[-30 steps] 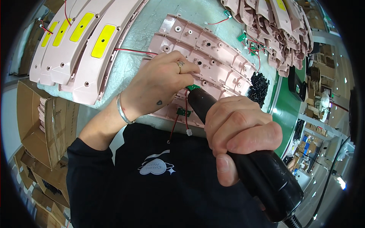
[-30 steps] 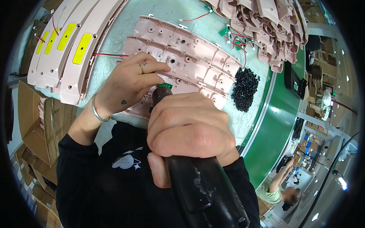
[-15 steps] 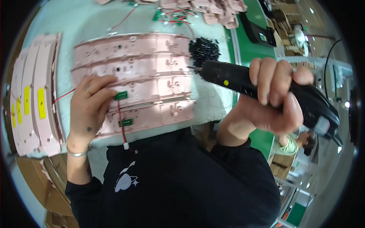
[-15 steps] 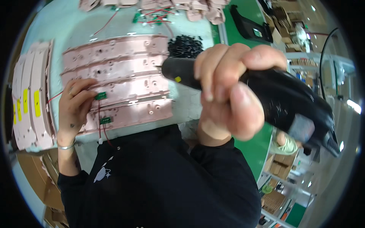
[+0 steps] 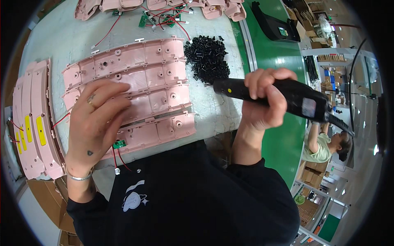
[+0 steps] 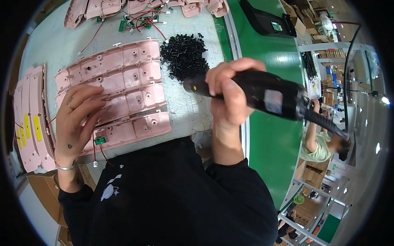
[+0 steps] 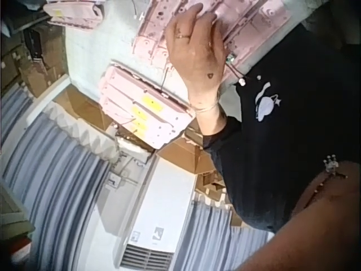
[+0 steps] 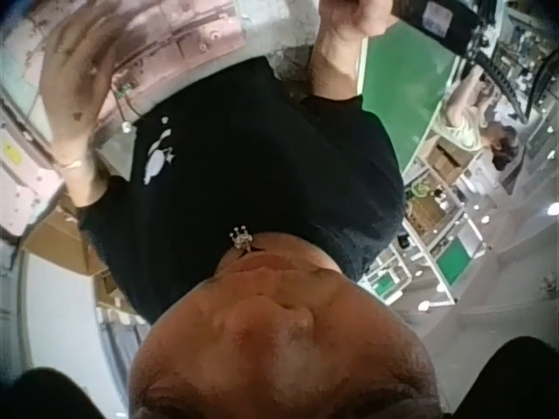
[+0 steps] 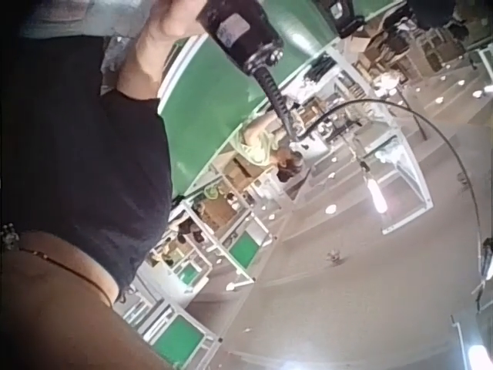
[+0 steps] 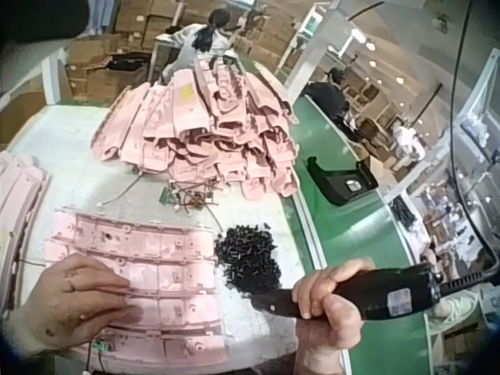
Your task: Assembling electronic components by attaching circuit boards to plastic housings using an electric screwdriver.
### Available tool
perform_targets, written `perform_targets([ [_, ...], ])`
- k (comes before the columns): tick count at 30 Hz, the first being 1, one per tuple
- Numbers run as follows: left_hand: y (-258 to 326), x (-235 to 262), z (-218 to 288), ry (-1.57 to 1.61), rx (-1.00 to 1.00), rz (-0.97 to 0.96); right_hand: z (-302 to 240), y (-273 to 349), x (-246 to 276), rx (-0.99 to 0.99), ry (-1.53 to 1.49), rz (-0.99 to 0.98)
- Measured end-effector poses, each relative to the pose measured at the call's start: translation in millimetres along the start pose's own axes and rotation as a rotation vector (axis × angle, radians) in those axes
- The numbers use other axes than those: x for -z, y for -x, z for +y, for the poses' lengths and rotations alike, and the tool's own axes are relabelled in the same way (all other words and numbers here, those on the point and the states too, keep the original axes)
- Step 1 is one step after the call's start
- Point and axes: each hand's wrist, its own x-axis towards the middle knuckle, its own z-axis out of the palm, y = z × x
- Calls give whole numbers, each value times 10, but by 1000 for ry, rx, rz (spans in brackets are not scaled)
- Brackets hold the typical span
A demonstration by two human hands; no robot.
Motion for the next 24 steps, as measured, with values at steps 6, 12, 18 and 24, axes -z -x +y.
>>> perform_targets([
  [6, -583, -460, 96, 253, -115, -75, -240, -111, 93, 85, -276, -94],
  [12, -1042, -1006, 106, 378, -220, -126, -362, -162, 189, 153, -273, -120],
  [18, -1197, -1116, 138, 367, -221, -35, -467, -233, 353, 222, -267, -70],
  [24, -1223, -1095, 203, 373, -281, 12, -508, -250, 362, 203, -298, -102],
])
